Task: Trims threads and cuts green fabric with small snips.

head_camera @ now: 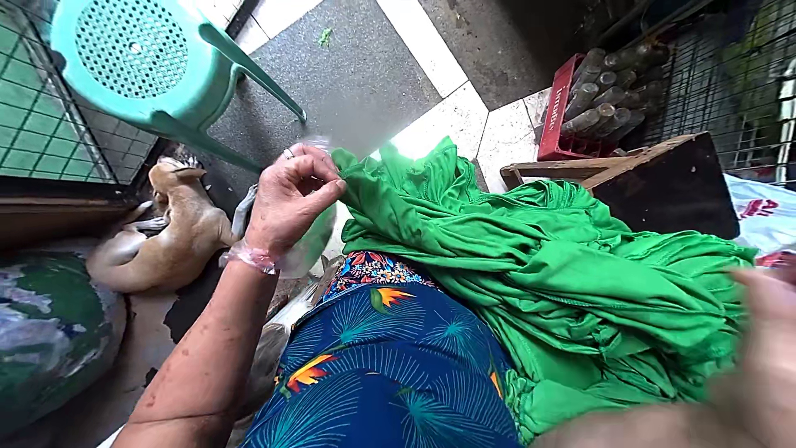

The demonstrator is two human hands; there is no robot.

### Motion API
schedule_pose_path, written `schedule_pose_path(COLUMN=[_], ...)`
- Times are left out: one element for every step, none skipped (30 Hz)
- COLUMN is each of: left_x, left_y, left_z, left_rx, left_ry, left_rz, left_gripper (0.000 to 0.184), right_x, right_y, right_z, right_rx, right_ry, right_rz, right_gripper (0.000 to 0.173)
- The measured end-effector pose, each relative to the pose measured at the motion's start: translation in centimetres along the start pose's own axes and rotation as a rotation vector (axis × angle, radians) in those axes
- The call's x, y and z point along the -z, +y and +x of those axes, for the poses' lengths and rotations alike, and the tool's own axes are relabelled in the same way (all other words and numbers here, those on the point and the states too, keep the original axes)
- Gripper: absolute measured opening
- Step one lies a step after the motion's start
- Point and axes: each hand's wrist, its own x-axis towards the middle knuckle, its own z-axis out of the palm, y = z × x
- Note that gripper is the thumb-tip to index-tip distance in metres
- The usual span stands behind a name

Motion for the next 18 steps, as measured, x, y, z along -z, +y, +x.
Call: schedule_pose_path(left_x=[-0.4, -0.9, -1.4, -1.8, -1.8, -1.5, -1.2, -0.9, -0.8, -1.0, -1.8, -3.0, -4.4, -5.7, -6.6, -7.1, -7.2, -6.9], left_y=[1.2, 2.4, 3.5, 4.5, 5.4, 6.3, 6.9, 7.3, 7.5, 7.3, 6.9, 6.2, 5.0, 3.6, 2.0, 0.6, -0.4, -0.9], left_z=[0.2, 0.4, 0.5, 0.5, 0.4, 0.3, 0.1, -0.2, -0.7, -1.3, -2.1, -3.1, -4.0, -4.8, -5.2, -5.4, -5.3, -5.1], left_rx=[-0.066, -0.123, -0.172, -0.218, -0.261, -0.304, -0.354, -0.408, -0.457, -0.49, -0.507, -0.503, -0.475, -0.421, -0.351, -0.277, -0.217, -0.189], left_ry=[-0.018, -0.037, -0.053, -0.07, -0.088, -0.112, -0.124, -0.133, -0.145, -0.168, -0.216, -0.291, -0.396, -0.518, -0.621, -0.685, -0.703, -0.673], left_rz=[-0.012, -0.017, -0.014, -0.013, -0.009, -0.011, -0.007, 0.008, 0.036, 0.076, 0.108, 0.144, 0.183, 0.241, 0.313, 0.359, 0.385, 0.403], left_gripper=[0.01, 0.01, 0.009, 0.008, 0.007, 0.005, 0.004, 0.005, 0.007, 0.008, 0.009, 0.01, 0.011, 0.012, 0.013, 0.015, 0.015, 0.015], right_x=[-3.5, -7.6, -11.5, -15.0, -17.8, -19.9, -21.1, -21.4, -21.0, -20.4, -19.4, -18.3, -17.5, -16.9, -16.4, -16.1, -15.9, -15.8], right_y=[-1.0, -2.0, -2.8, -3.4, -3.5, -3.5, -3.3, -3.3, -3.1, -2.8, -2.1, -1.2, 0.0, 1.4, 2.6, 3.5, 3.9, 4.0], right_z=[0.6, 0.9, 1.0, 1.0, 1.0, 1.0, 1.1, 1.2, 1.3, 1.6, 2.0, 2.5, 2.9, 3.1, 3.0, 2.8, 2.5, 2.3], right_rx=[0.077, 0.099, 0.089, 0.046, 0.013, -0.003, -0.007, -0.009, 0.01, 0.047, 0.101, 0.16, 0.211, 0.239, 0.22, 0.164, 0.109, 0.085], right_ry=[-0.161, -0.299, -0.428, -0.553, -0.639, -0.678, -0.683, -0.66, -0.616, -0.557, -0.491, -0.423, -0.359, -0.328, -0.359, -0.437, -0.51, -0.549], right_rz=[0.1, 0.181, 0.228, 0.252, 0.272, 0.312, 0.365, 0.426, 0.466, 0.473, 0.428, 0.341, 0.221, 0.087, -0.02, -0.083, -0.114, -0.127], right_gripper=[0.032, 0.037, 0.045, 0.055, 0.064, 0.068, 0.063, 0.052, 0.039, 0.029, 0.024, 0.021, 0.019, 0.02, 0.023, 0.025, 0.026, 0.026])
